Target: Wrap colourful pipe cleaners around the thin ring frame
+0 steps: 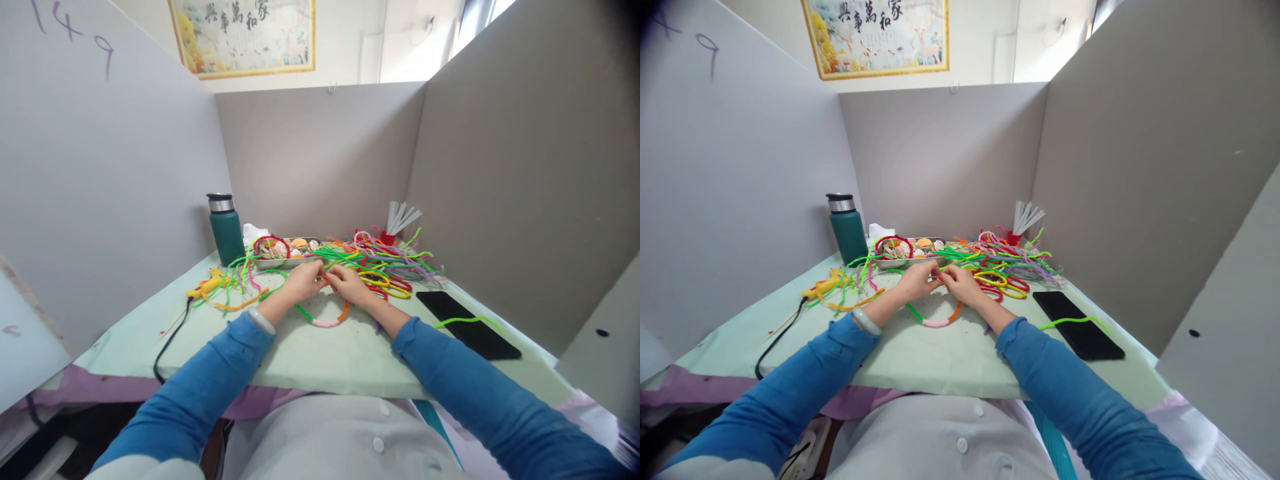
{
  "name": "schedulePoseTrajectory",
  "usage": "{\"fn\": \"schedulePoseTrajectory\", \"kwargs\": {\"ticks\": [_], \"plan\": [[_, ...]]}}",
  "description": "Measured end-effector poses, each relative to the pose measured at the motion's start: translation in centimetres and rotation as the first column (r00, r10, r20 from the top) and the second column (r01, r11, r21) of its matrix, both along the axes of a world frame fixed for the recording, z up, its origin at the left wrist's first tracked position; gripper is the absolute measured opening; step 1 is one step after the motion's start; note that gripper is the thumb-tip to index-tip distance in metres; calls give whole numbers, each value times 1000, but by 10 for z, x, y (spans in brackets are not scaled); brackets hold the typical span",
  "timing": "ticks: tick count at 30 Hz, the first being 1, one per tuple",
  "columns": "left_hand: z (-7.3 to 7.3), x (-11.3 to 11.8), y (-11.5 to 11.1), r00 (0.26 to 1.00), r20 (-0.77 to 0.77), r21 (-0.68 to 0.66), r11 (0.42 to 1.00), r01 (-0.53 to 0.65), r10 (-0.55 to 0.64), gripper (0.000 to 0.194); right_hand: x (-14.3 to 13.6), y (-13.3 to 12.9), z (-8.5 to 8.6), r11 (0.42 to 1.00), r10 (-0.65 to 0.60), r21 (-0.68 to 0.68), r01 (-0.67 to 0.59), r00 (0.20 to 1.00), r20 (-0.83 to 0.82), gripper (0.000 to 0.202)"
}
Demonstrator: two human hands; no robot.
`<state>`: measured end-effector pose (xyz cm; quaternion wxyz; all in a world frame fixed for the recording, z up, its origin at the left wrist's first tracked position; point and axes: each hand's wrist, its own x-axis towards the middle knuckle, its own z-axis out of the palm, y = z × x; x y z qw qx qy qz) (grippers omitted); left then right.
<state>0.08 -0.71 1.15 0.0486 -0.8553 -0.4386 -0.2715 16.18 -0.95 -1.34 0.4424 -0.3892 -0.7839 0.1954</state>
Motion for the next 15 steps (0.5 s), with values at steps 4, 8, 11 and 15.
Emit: {"fn": "schedulePoseTrajectory", "kwargs": {"ticks": [4, 8, 11, 15], "plan": [[1, 1, -4, 999, -43, 9, 1000, -18, 18, 24, 0, 2, -2, 1000, -2, 2, 2, 1000, 0, 20], [0, 1, -4, 998, -57, 37, 999, -10, 12, 22, 0, 3, -2, 1000, -6, 0, 6, 1000, 5, 19], [-1, 1, -3, 998, -56, 40, 999, 4, -1, 21, 1, 2, -1, 1000, -12, 1, 12, 1000, 13, 19], [-2, 0, -1, 998, -51, 32, 999, 24, -22, 23, 1, 2, 0, 1000, -18, 1, 18, 1000, 12, 20]]}}
